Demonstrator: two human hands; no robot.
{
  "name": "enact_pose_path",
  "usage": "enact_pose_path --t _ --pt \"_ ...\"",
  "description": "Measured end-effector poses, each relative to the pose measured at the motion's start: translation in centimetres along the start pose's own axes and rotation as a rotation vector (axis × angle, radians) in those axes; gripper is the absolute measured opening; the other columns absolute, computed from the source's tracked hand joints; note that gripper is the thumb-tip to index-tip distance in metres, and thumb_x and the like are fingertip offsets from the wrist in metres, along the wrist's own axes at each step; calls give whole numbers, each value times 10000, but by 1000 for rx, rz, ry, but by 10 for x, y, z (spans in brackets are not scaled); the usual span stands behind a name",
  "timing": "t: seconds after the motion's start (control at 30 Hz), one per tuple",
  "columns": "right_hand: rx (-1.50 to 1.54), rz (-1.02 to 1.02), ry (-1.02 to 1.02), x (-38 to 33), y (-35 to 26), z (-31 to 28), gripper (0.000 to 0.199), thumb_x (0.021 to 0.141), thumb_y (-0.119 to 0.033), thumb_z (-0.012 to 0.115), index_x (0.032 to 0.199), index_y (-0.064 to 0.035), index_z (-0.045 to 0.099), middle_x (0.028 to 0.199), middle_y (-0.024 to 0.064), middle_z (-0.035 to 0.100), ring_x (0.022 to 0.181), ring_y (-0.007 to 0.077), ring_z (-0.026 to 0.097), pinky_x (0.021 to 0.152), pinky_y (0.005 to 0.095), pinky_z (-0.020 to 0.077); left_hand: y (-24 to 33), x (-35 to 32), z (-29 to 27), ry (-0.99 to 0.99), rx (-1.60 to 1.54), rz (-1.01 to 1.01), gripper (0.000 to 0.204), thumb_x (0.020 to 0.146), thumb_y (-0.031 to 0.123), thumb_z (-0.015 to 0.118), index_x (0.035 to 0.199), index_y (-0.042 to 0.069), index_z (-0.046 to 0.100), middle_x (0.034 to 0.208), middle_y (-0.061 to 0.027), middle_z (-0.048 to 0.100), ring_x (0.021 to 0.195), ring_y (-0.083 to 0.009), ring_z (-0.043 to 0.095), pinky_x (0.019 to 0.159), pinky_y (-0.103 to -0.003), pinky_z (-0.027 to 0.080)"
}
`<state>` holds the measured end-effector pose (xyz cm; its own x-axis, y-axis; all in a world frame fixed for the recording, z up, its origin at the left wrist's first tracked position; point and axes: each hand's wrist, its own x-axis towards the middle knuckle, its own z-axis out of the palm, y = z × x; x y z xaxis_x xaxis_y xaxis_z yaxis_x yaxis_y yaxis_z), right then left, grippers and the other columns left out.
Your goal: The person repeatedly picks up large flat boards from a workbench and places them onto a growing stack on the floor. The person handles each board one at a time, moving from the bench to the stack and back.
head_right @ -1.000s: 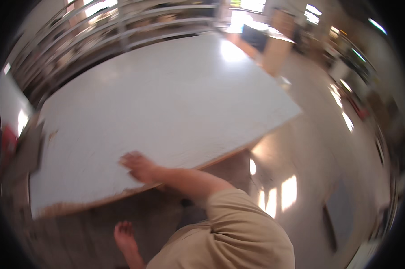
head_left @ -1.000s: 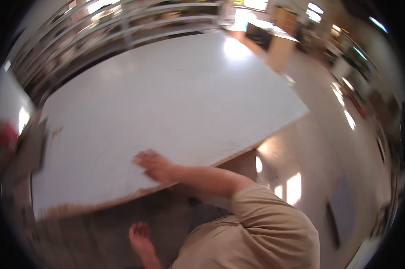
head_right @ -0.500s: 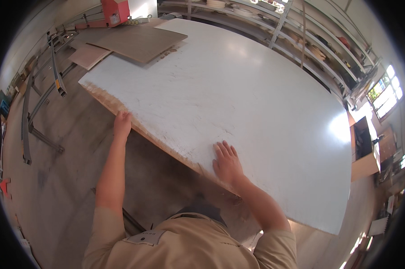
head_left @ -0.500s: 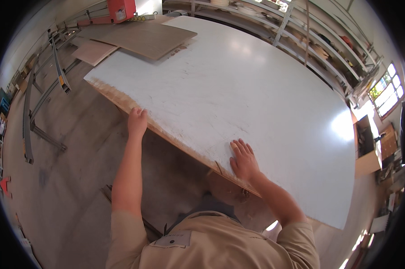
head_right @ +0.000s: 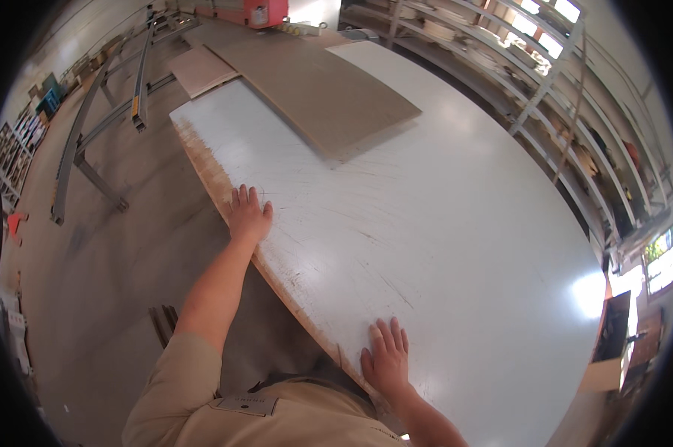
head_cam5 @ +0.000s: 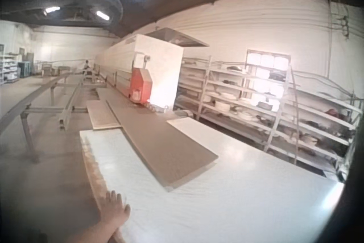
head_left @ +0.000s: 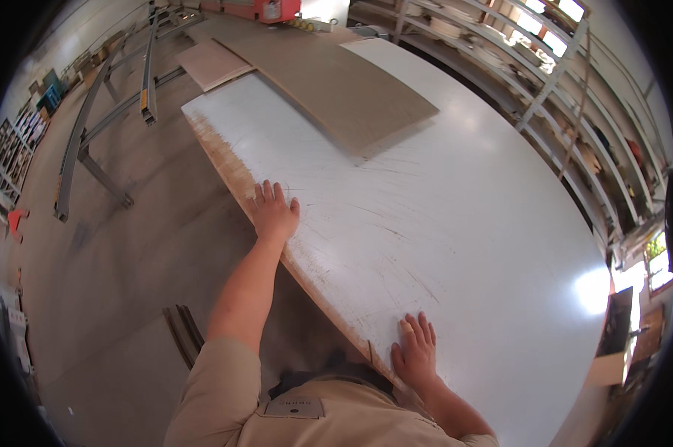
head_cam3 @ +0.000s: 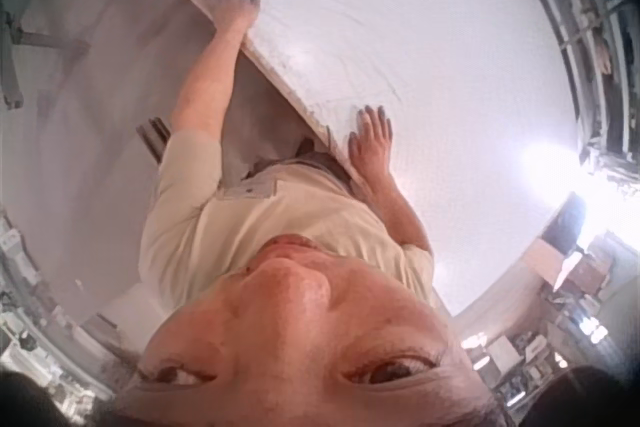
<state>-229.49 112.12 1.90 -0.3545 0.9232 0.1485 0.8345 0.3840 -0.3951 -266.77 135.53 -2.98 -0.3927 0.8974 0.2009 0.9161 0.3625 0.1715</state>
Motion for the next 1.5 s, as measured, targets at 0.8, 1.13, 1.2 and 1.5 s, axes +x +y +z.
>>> enact_pose_path --t 0.8,1.13,1.2,1.5 --pt "-2 -251 180 406 19 2 523 820 -135 665 1314 -58 513 1320 199 562 1250 407 515 1060 515 391 -1 -8 -13 -53 -54 16 647 959 419 500 1458 19 405 1579 -197 291 1482 -372 220 1201 -541 164" --pt "31 -165 139 459 32 32 528 802 -199 665 1297 -70 536 1294 172 595 1212 354 553 1041 486 399 0 -10 -17 -25 -94 14 639 956 406 514 1453 16 417 1566 -208 310 1478 -379 226 1200 -542 160" --pt "47 -153 149 462 38 32 534 807 -212 663 1307 -68 542 1296 176 596 1214 343 557 1040 474 404 0 -10 -15 -22 -77 20 641 956 406 515 1455 16 416 1566 -209 311 1476 -381 230 1199 -545 164" --pt "48 -70 160 467 51 27 537 847 -249 642 1337 -57 532 1306 192 588 1200 377 568 1012 459 448 -1 -10 -15 -7 -78 27 644 962 422 494 1455 15 424 1559 -214 325 1472 -381 243 1197 -549 173"
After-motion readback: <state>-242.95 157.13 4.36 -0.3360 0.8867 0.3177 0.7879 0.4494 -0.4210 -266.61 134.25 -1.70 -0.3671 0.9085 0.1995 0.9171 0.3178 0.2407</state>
